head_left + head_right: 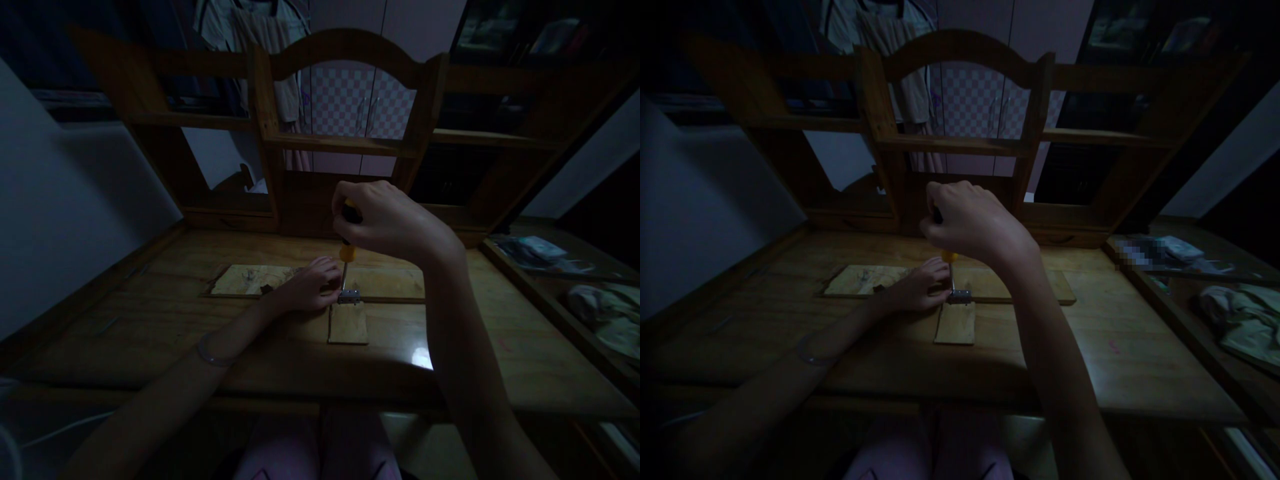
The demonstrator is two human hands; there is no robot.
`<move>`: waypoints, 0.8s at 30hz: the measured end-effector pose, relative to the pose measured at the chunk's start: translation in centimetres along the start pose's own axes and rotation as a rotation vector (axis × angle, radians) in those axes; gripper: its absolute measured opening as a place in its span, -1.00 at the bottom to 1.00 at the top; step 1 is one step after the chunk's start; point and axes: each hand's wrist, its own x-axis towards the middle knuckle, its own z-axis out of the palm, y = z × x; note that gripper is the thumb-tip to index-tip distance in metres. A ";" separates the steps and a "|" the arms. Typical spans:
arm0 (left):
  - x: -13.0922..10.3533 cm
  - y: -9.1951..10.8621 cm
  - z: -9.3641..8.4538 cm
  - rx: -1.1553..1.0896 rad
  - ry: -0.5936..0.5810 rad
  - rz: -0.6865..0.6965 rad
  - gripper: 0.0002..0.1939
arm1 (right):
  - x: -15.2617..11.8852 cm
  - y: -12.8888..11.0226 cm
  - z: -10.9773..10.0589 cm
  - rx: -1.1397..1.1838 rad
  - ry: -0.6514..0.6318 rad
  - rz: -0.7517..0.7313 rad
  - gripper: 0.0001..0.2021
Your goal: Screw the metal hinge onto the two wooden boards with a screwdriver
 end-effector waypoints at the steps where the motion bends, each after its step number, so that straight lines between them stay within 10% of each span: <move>1: 0.0 0.0 0.0 0.001 -0.001 0.001 -0.90 | 0.0 0.0 0.0 -0.002 0.002 -0.001 -0.84; 24: 0.0 -0.2 0.0 -0.018 -0.002 0.010 -0.90 | 0.2 -0.1 -0.1 0.020 -0.004 -0.004 -0.82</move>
